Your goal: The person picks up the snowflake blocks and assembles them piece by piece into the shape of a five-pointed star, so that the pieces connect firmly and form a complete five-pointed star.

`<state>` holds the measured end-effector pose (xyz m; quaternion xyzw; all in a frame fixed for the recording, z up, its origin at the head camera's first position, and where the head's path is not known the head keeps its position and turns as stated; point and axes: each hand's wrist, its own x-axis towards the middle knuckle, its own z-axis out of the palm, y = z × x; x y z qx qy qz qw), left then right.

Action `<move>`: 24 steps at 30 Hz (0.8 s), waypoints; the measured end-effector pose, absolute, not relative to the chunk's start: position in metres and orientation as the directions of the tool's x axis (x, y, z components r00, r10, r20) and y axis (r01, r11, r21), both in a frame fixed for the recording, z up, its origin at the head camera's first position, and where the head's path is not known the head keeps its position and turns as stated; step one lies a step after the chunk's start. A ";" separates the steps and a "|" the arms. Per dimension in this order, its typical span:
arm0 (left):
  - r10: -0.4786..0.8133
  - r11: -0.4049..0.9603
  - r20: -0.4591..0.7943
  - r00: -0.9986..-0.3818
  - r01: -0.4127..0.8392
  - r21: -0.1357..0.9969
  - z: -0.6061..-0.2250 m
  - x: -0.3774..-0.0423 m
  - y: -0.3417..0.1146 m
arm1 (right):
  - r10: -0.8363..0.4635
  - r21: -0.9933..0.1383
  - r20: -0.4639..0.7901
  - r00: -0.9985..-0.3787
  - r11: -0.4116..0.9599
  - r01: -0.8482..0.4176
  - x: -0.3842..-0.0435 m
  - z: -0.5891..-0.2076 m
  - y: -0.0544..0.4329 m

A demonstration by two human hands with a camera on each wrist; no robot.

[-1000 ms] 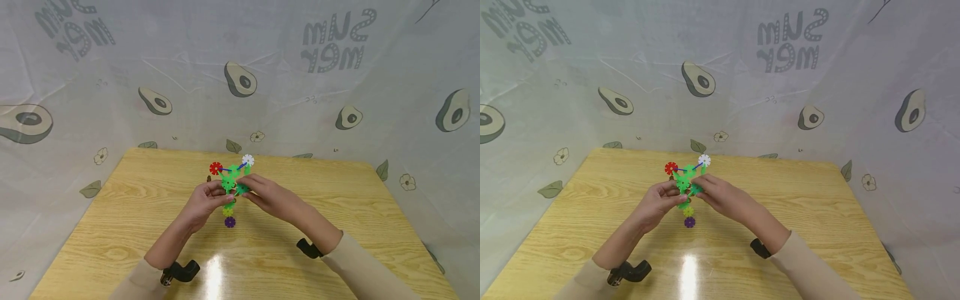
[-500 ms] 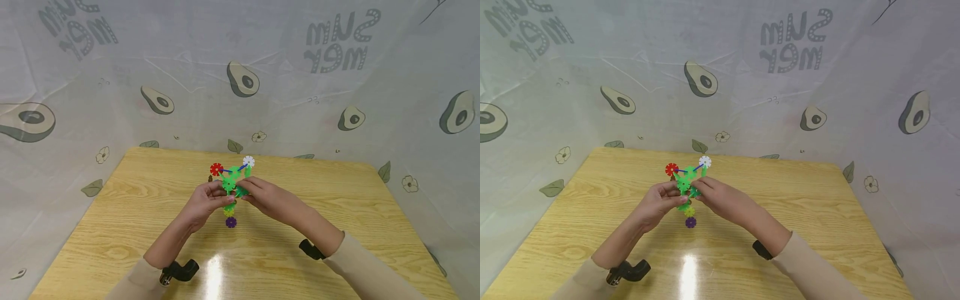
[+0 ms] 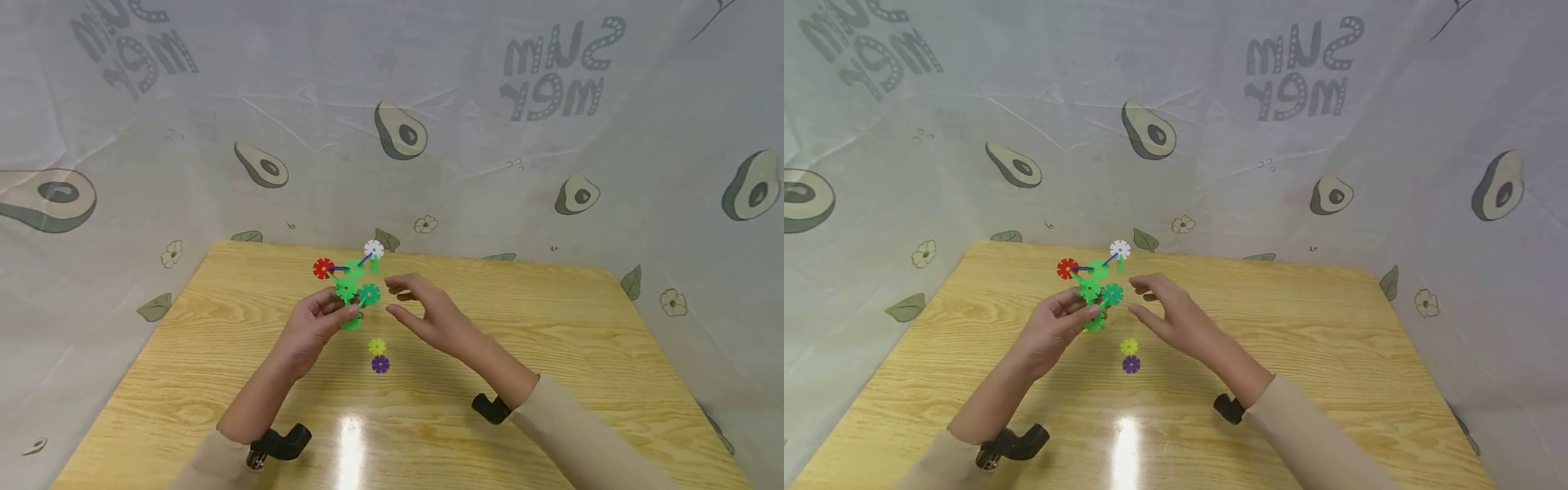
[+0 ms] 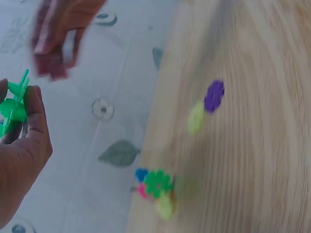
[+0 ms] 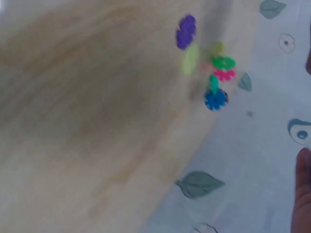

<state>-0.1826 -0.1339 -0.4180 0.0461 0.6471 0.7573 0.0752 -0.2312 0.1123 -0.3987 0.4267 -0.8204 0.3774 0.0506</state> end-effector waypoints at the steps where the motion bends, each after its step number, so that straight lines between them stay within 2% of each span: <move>1: 0.149 -0.160 -0.032 -0.988 -0.056 0.986 -0.417 -0.182 -0.139 | -0.635 -0.621 0.388 -0.668 0.355 -0.699 -0.232 -0.405 0.110; 3: 0.104 -0.177 -0.031 -0.994 -0.049 0.983 -0.416 -0.181 -0.148 | -0.603 -0.696 0.319 -0.731 0.374 -0.613 -0.234 -0.418 0.105; 6: 0.059 -0.196 -0.016 -0.998 -0.027 0.980 -0.414 -0.180 -0.158 | -0.598 -0.790 0.152 -0.787 0.405 -0.460 -0.235 -0.438 0.095; 8: 0.045 -0.210 -0.014 -0.999 -0.023 0.977 -0.413 -0.179 -0.162 | -0.613 -0.818 0.055 -0.788 0.425 -0.388 -0.235 -0.450 0.088; 11: 0.041 -0.228 -0.025 -0.999 -0.034 0.973 -0.412 -0.178 -0.165 | -0.644 -0.821 -0.027 -0.765 0.451 -0.350 -0.234 -0.465 0.074; 16: 0.038 -0.254 -0.040 -0.998 -0.049 0.966 -0.413 -0.178 -0.167 | -0.684 -0.791 -0.047 -0.728 0.470 -0.391 -0.232 -0.479 0.048; 24: 0.051 -0.265 -0.054 -0.997 -0.065 0.962 -0.415 -0.178 -0.168 | -0.542 -0.772 0.044 -0.839 0.515 -0.373 -0.238 -0.486 0.019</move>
